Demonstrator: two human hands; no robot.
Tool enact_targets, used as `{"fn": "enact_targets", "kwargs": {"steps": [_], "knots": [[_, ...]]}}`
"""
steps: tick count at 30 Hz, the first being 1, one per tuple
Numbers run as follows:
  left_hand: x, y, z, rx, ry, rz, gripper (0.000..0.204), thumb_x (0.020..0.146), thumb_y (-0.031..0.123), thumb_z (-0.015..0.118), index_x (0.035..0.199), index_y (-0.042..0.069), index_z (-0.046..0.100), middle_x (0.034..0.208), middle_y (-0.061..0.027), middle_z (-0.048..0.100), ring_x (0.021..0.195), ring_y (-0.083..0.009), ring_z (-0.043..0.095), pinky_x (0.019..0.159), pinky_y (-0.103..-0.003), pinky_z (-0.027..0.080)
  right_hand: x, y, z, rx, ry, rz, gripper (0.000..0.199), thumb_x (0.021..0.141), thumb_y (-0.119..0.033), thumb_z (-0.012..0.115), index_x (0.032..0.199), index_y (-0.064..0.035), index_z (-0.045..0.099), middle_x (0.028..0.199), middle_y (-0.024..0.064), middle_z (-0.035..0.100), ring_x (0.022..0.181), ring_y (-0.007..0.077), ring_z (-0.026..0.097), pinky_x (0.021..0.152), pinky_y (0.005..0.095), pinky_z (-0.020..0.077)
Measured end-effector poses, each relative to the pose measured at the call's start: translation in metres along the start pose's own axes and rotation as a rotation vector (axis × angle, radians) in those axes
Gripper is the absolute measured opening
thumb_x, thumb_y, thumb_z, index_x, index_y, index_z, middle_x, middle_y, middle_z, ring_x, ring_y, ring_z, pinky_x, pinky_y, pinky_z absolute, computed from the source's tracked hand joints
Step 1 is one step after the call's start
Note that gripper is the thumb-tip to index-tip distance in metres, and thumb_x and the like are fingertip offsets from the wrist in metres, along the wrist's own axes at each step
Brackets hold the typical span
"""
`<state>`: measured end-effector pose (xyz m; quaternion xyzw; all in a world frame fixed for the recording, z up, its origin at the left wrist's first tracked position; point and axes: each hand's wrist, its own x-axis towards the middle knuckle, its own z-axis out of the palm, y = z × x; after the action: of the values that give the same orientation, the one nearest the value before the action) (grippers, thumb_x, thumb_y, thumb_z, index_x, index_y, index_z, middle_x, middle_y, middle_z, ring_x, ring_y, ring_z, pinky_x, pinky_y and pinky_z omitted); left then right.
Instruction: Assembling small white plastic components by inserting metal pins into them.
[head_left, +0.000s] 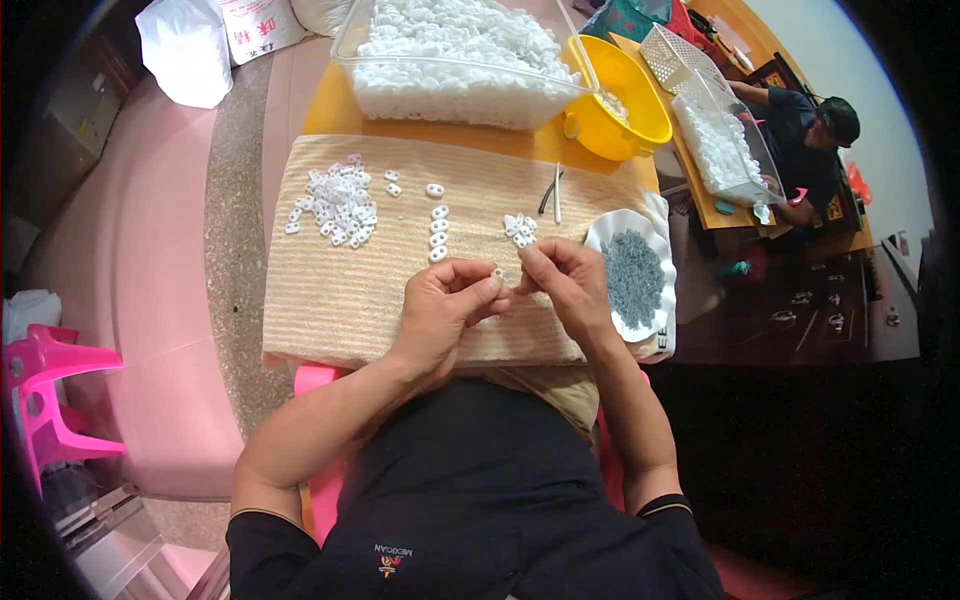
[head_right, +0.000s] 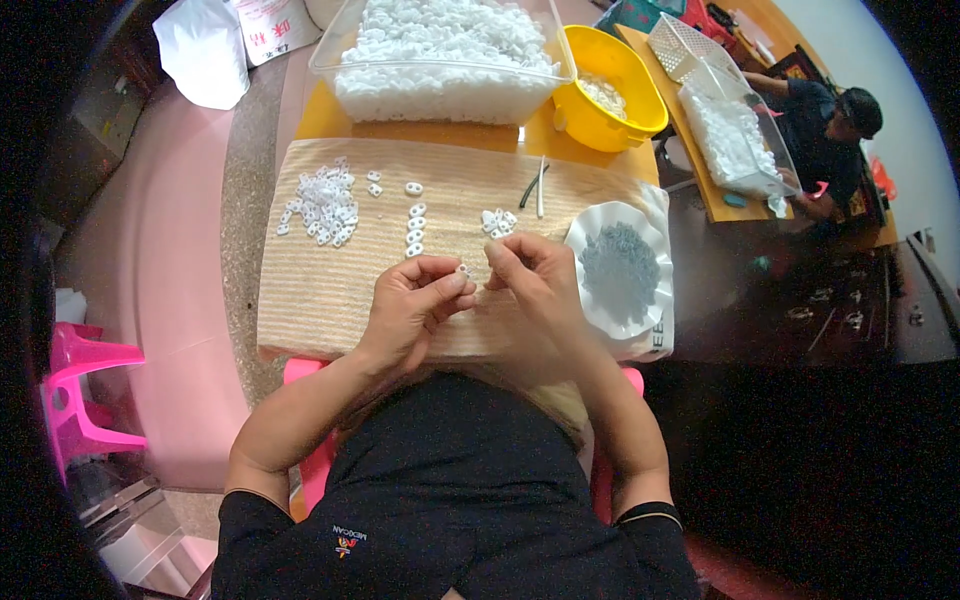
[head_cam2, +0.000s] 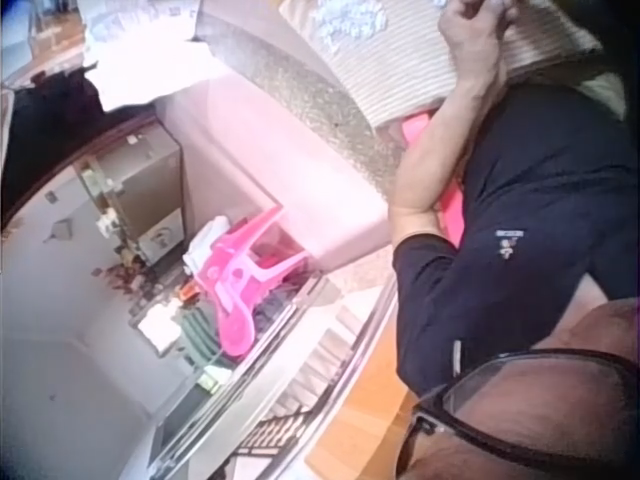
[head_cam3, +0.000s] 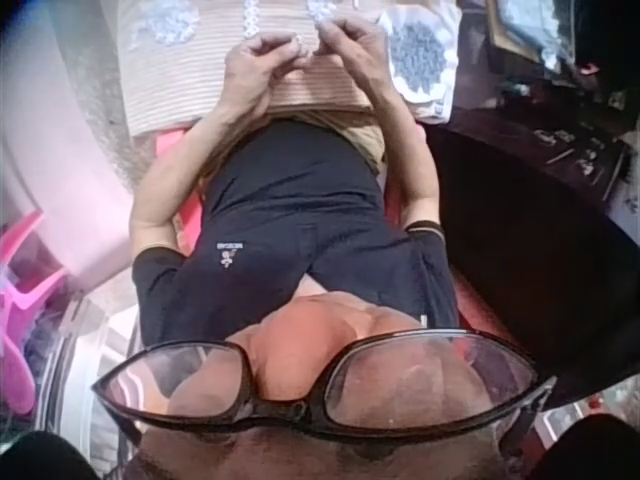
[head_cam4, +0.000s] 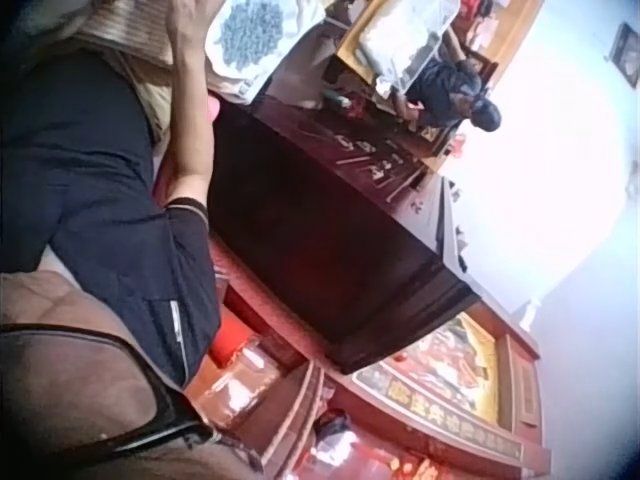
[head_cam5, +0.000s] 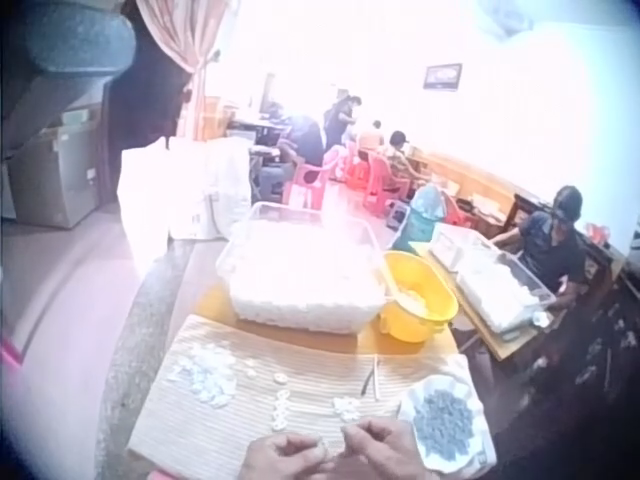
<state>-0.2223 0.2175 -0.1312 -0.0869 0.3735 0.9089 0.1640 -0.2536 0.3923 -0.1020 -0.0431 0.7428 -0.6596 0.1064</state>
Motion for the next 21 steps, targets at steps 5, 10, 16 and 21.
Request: {"fn": "enact_targets", "kwargs": {"steps": [5,10,16,21], "knots": [[-0.007,0.01,0.003,-0.068,0.031,0.06,0.015,0.086,0.0,0.064,0.1,-0.001,0.06,0.09,-0.009,0.065,0.081,-0.0164,0.066,0.075,-0.028,0.057,0.048,-0.011,0.013,-0.255,0.0,-0.197,0.016,0.087,-0.012,0.063,0.087,0.0033,0.066,0.07,0.0054,0.064,0.064,0.0095,0.059,0.059,0.0239,0.047],[-0.01,0.013,0.005,-0.069,0.017,0.089,0.014,0.086,0.0,0.064,0.099,0.0,0.061,0.089,-0.008,0.066,0.081,-0.0158,0.066,0.075,-0.028,0.057,0.101,-0.003,0.03,-0.624,-0.09,-0.491,0.016,0.081,-0.011,0.068,0.093,0.0007,0.067,0.075,0.0118,0.066,0.067,0.0161,0.062,0.062,0.028,0.0482],[-0.01,0.015,0.005,-0.086,0.009,0.089,0.013,0.086,0.0,0.064,0.099,-0.003,0.061,0.088,-0.01,0.066,0.08,-0.0153,0.066,0.074,-0.027,0.058,0.132,-0.003,0.051,-1.041,-0.212,-0.405,0.021,0.081,-0.019,0.065,0.094,-0.0017,0.068,0.086,0.0171,0.066,0.082,0.0356,0.063,0.074,0.0422,0.0492],[-0.009,0.015,0.003,-0.074,-0.001,0.083,0.014,0.087,0.001,0.064,0.099,-0.003,0.061,0.088,-0.0096,0.066,0.079,-0.0146,0.066,0.074,-0.027,0.057,0.132,-0.01,0.054,-1.038,-0.235,-0.393,0.019,0.079,-0.018,0.066,0.091,-0.0026,0.067,0.084,0.0178,0.066,0.081,0.0359,0.063,0.073,0.043,0.049]]}}
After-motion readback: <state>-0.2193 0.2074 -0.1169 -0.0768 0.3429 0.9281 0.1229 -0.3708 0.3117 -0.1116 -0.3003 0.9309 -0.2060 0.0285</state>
